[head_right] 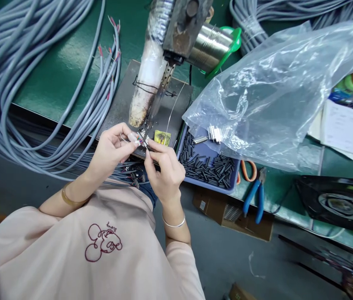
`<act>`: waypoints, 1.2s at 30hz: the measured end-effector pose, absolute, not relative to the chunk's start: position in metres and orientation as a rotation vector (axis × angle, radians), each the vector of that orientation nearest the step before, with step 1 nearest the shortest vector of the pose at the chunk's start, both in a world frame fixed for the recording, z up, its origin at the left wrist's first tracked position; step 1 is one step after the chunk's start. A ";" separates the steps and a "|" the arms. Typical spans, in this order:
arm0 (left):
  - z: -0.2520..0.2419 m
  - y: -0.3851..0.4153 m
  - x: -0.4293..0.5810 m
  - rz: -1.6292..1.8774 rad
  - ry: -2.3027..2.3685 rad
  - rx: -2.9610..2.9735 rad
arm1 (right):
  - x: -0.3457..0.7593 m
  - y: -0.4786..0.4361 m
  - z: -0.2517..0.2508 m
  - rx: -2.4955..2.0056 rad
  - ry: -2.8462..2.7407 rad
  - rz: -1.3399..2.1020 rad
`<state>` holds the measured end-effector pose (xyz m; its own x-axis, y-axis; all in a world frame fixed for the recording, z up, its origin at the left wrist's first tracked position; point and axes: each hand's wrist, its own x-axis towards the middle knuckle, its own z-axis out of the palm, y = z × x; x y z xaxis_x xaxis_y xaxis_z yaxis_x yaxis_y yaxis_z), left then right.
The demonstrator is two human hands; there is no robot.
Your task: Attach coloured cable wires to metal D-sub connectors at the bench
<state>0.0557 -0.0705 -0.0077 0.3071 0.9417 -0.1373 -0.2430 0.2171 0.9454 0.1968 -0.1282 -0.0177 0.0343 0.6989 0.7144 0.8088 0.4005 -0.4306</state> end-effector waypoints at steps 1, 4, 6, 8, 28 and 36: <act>-0.007 -0.070 0.055 0.991 0.881 1.008 | 0.197 -0.128 -0.017 -1.337 -1.706 -0.156; -0.004 -0.069 0.055 0.991 0.857 1.009 | 0.197 -0.129 -0.015 -1.331 -1.740 -0.206; -0.004 -0.069 0.055 0.977 0.833 0.995 | 0.198 -0.131 -0.015 -1.331 -1.771 -0.238; -0.005 -0.069 0.056 0.956 0.824 0.977 | 0.198 -0.132 -0.016 -1.335 -1.810 -0.265; -0.012 -0.080 0.047 1.009 0.874 1.051 | 0.190 -0.139 -0.010 -1.435 -1.587 0.054; -0.009 -0.075 0.052 1.066 0.912 1.101 | 0.191 -0.132 -0.014 -1.399 -1.603 0.012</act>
<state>0.0520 -0.0753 -0.0092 0.2507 0.9666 -0.0528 -0.2017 0.1055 0.9737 0.1906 -0.1316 -0.0138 0.1323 0.7620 0.6339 0.7526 0.3390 -0.5646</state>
